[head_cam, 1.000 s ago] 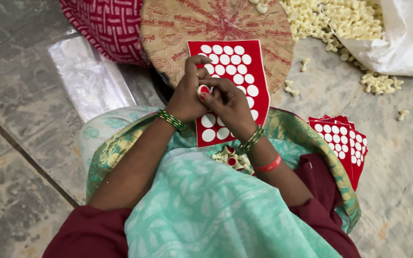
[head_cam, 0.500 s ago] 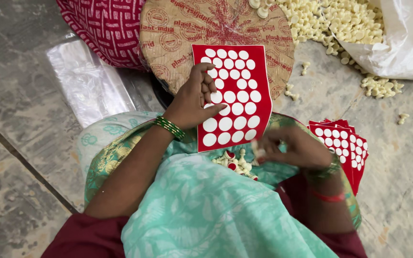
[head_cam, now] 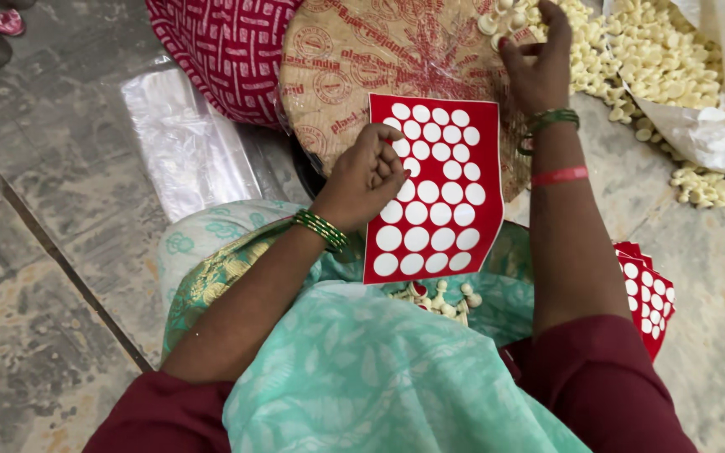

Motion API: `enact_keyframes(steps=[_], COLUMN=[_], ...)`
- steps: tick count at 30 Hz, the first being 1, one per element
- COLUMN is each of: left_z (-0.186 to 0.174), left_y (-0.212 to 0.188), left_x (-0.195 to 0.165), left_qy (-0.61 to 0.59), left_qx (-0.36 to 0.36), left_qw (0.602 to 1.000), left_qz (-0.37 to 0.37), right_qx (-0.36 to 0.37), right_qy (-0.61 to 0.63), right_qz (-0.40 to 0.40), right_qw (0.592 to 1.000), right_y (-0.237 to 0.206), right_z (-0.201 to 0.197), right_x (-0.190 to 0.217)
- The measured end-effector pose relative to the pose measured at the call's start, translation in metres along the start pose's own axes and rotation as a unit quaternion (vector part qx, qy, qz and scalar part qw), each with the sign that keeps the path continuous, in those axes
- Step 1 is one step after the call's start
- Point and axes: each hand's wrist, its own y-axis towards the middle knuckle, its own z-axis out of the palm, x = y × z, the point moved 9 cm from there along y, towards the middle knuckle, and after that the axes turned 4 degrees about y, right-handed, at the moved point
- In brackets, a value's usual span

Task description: The person sits on the floor, peels white circular stickers one at a time from red sticker sheets, and presses them onto the red bases of white plastic game pieces. Finished pieces are stacked on a round printed board, and the person occasionally picks up new pieces from a pile.

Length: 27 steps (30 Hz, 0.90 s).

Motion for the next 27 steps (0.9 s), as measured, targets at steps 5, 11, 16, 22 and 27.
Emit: enact_keyframes(steps=[5, 11, 16, 22, 27], left_z=[-0.003, -0.003, 0.001, -0.003, -0.008], left_y=[0.005, 0.011, 0.004, -0.005, -0.003], left_x=[-0.002, -0.005, -0.008, 0.011, 0.019], left_qy=[0.011, 0.034, -0.082, -0.096, -0.108], left_qx=[0.001, 0.004, -0.019, -0.072, -0.108], left_qw=[1.0, 0.999, 0.996, 0.993, 0.988], left_qz=[-0.003, -0.025, 0.001, -0.003, 0.021], right_qx=[-0.021, -0.049, 0.076, 0.099, 0.082], right_qy=[-0.079, 0.284, 0.373, 0.05, -0.029], right_qz=[0.03, 0.202, 0.16, 0.06, -0.056], right_qw=[0.996, 0.936, 0.911, 0.992, 0.995], right_y=[0.007, -0.048, -0.127, -0.142, -0.147], right_z=[0.02, -0.007, 0.057, 0.075, 0.043], right_x=[-0.02, 0.023, 0.135, 0.188, 0.207])
